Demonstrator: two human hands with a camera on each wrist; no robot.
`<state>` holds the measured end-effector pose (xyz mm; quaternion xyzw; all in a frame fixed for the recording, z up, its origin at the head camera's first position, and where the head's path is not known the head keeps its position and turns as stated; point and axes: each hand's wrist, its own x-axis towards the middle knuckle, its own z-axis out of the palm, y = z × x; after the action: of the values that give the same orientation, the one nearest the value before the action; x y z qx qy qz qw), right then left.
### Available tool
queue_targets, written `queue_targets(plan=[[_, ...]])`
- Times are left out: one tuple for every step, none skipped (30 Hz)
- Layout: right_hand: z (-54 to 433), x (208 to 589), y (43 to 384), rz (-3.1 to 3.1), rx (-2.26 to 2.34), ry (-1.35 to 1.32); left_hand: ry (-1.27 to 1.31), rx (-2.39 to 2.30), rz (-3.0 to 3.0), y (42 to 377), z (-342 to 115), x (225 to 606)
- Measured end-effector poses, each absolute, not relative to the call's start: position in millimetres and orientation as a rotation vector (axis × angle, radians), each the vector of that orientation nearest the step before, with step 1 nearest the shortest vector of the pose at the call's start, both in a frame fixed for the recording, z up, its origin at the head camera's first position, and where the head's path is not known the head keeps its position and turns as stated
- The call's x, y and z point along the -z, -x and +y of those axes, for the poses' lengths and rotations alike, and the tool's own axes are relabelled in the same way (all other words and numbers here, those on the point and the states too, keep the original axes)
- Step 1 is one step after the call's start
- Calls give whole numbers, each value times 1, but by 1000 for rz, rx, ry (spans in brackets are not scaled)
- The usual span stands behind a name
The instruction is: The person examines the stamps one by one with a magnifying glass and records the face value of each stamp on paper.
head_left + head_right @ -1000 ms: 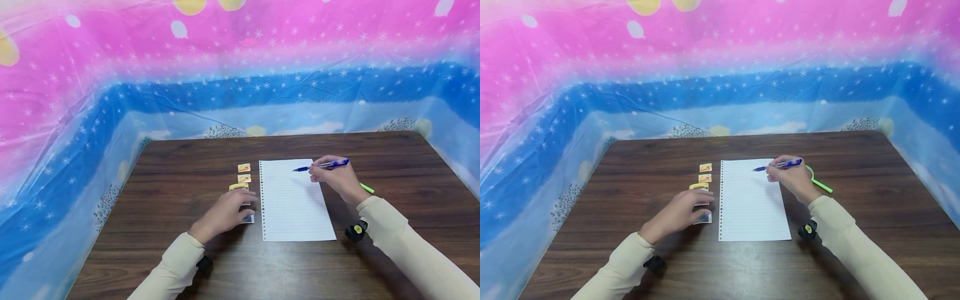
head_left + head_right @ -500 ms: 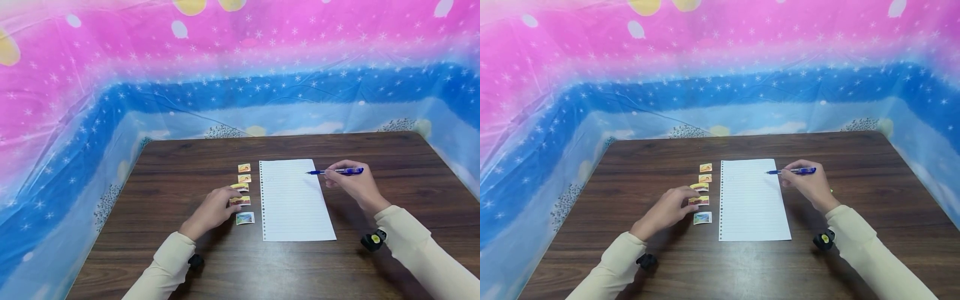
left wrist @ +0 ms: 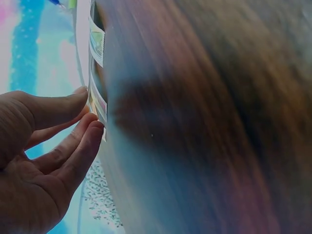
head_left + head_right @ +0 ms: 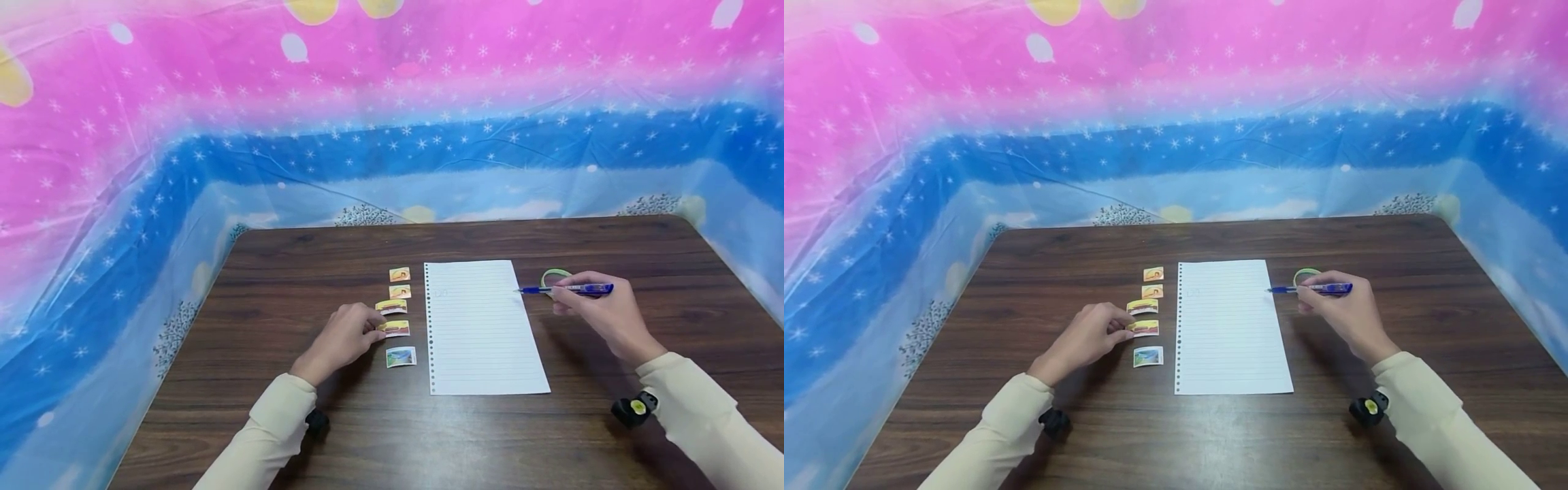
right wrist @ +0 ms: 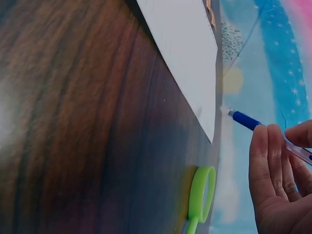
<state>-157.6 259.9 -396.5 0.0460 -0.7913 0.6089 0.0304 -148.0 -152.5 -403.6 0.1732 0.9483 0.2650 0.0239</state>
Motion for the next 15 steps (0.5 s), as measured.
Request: queue_targets(plan=[[262,397,157,-2435,-1862,-135,-533,-815,2935,149,-152,404],[263,398,156,-2444,-1835,-132,-534,-810,2934,150,-152,404],[265,399,155,-2451,-1811,-132,-536,-806,2933,151,-152,405],[266,400,154,-2453,-1796,-132,-536,-799,2928,152,-152,406],[268,401,153,-2454,-1785,-129,-539,-794,2923,153,-152,406],[269,402,152,-2452,-1780,-128,-540,-788,2918,154,-152,407],[270,403,151,-2453,-1772,-127,-539,-786,2915,154,-151,407],[271,404,151,-2459,-1759,-130,-536,-784,2909,155,-151,407],[272,405,150,-2450,-1768,-128,-532,-781,2905,156,-151,408],[273,406,149,-2436,-1787,-125,-527,-779,2902,156,-151,408],[274,407,148,-2414,-1822,-118,-519,-780,2901,156,-151,408],[275,408,147,-2385,-1863,-117,-510,-781,2899,157,-150,409],[276,409,147,-2358,-1902,-116,-502,-783,2898,157,-150,409],[277,411,146,-2328,-1942,-117,-496,-783,2897,157,-150,408],[278,412,145,-2296,-1981,-121,-490,-780,2898,157,-149,408]])
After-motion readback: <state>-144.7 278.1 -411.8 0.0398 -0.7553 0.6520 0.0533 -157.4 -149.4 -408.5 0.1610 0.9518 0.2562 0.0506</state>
